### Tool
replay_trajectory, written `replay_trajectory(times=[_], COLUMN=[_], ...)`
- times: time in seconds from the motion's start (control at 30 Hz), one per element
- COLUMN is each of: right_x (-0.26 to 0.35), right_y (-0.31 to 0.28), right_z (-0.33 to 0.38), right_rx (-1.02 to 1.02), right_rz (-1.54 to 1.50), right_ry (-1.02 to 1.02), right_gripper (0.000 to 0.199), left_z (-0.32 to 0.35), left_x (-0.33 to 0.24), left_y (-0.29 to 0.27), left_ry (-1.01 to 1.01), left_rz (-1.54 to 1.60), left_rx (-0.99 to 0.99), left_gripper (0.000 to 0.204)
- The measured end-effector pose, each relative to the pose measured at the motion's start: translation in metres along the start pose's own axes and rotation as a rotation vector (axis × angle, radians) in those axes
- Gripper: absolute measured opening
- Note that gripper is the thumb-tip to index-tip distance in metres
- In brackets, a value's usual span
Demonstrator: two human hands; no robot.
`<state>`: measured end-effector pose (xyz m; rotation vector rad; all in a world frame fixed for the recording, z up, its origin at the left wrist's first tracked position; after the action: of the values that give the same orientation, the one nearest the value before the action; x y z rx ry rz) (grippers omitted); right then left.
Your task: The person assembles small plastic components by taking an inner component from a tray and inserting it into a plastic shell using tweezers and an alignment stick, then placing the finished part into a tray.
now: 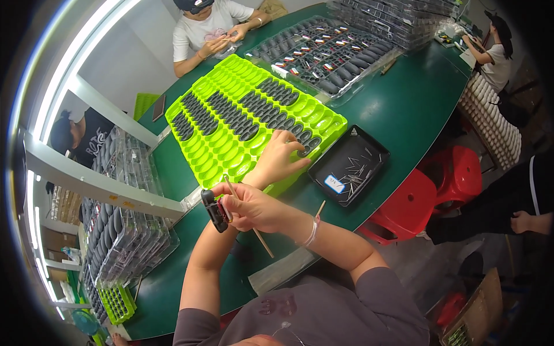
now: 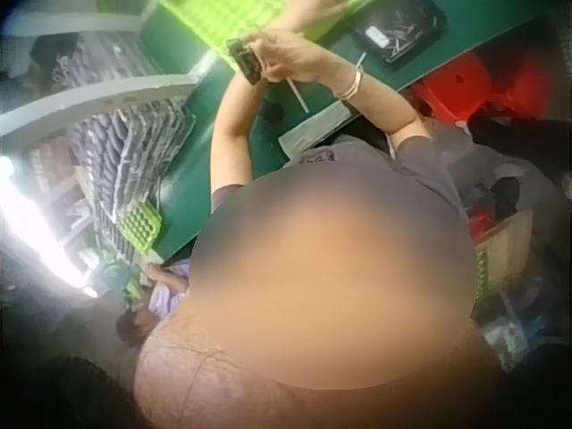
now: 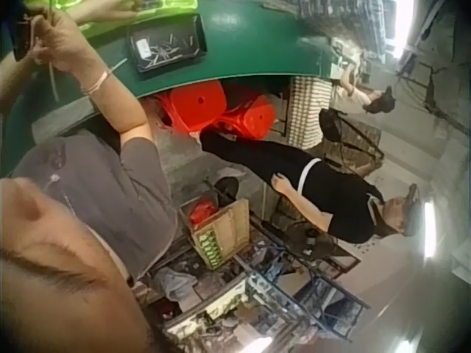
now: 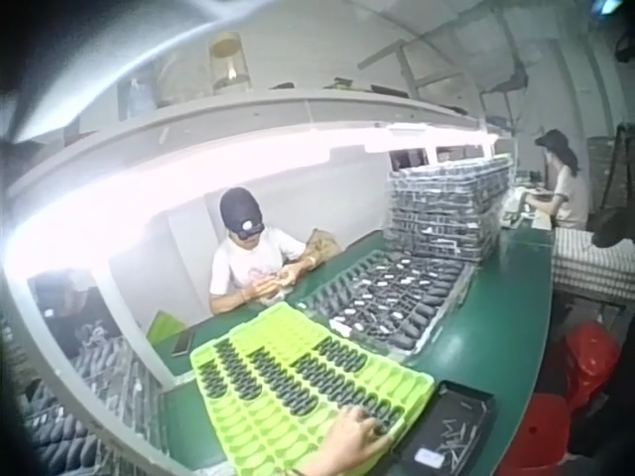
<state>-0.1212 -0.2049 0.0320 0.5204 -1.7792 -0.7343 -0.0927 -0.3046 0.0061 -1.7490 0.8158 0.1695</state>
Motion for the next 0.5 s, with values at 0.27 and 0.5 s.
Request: replay_trajectory(times=[0.27, 0.5], right_x=[-0.003, -0.003], right_y=[0.007, 0.014], right_z=[-0.002, -0.002], right_rx=[0.020, 0.117], right_rz=[0.002, 0.172], right_ry=[0.085, 0.085], right_gripper=[0.043, 0.057], left_z=[0.011, 0.004], left_x=[0.022, 0.022], left_y=[-0.018, -0.013], left_ry=[0.009, -0.125], left_rz=[0.012, -0.003], left_rx=[-0.322, -0.243], left_gripper=[0.013, 0.008])
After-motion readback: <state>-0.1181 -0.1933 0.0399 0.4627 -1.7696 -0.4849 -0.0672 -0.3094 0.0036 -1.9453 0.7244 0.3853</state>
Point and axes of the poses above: each hand's wrist, its own z-axis away from the middle knuckle, its own y-axis out of the palm, x = y × z, the point moved 4 cm from there along -z, towards the middle knuckle, and after that the axes turned 6 degrees about z, right-handed, at the moved point
